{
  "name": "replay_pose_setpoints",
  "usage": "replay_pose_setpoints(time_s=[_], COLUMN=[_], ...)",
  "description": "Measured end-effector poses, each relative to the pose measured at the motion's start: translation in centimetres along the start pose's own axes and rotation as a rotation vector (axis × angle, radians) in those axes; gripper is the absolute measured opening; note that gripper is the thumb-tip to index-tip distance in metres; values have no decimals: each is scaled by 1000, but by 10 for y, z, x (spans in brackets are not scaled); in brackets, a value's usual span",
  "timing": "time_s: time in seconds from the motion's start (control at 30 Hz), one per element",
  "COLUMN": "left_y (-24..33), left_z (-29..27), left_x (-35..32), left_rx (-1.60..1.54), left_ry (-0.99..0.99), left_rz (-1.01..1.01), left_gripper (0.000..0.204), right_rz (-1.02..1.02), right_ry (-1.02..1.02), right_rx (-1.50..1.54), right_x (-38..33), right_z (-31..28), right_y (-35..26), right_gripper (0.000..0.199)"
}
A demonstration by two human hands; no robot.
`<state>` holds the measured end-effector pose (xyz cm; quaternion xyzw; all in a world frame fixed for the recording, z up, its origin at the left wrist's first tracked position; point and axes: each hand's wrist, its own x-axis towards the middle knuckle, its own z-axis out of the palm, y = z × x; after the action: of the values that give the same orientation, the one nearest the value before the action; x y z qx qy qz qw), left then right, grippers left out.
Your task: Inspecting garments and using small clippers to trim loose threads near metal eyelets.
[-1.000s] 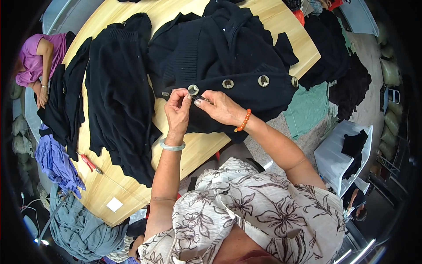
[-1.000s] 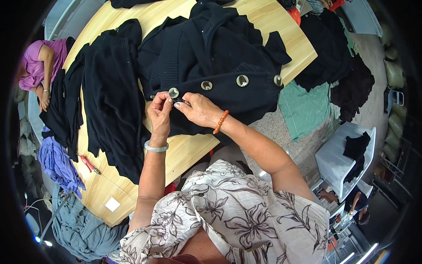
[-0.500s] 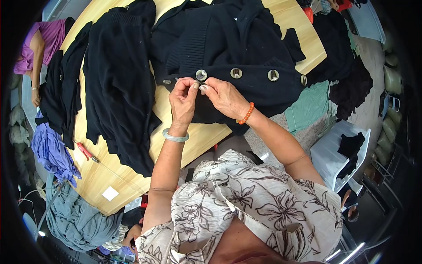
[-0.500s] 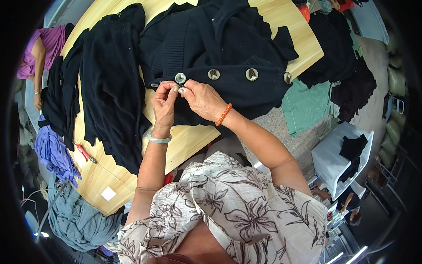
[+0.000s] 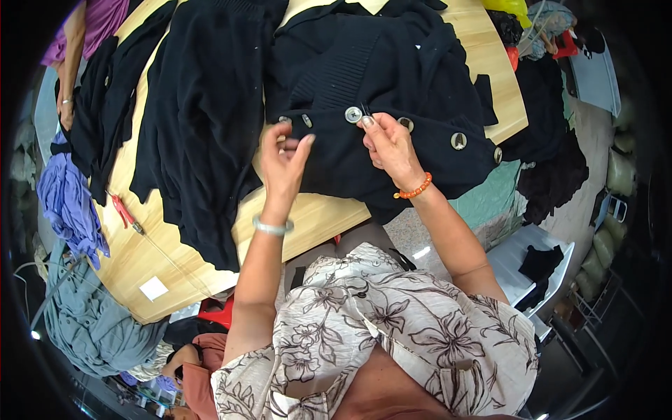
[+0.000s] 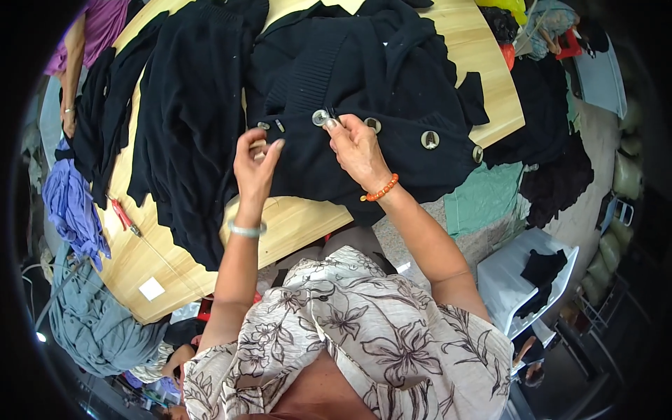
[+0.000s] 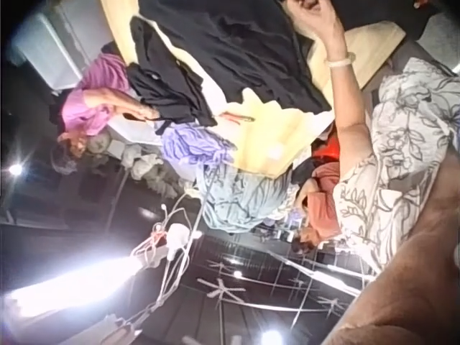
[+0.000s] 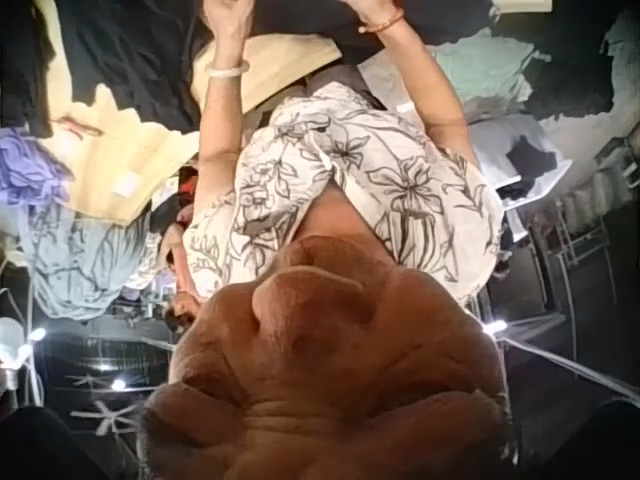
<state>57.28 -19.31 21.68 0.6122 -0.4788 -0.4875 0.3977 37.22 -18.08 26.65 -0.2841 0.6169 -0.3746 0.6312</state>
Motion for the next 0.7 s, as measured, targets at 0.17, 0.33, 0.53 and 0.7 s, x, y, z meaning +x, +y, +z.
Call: replay_pose_setpoints(time_s=[0.17, 0.33, 0.53, 0.7], left_y=[-34, -37, -33, -19], left_z=[18, 22, 20, 26], left_x=[33, 28, 23, 16], left_rx=[-306, -390, -455, -325], left_ry=[-150, -94, -142, -110], left_rz=[-123, -62, -52, -104], left_gripper=[48, 29, 24, 23], right_rz=[-592, -644, -613, -594], right_ry=[201, 180, 213, 213], right_rx=[-384, -800, -856, -873], right_x=[-4, 10, 14, 17], right_z=[15, 20, 11, 6], right_y=[4, -5, 1, 2], right_gripper=[25, 33, 28, 25])
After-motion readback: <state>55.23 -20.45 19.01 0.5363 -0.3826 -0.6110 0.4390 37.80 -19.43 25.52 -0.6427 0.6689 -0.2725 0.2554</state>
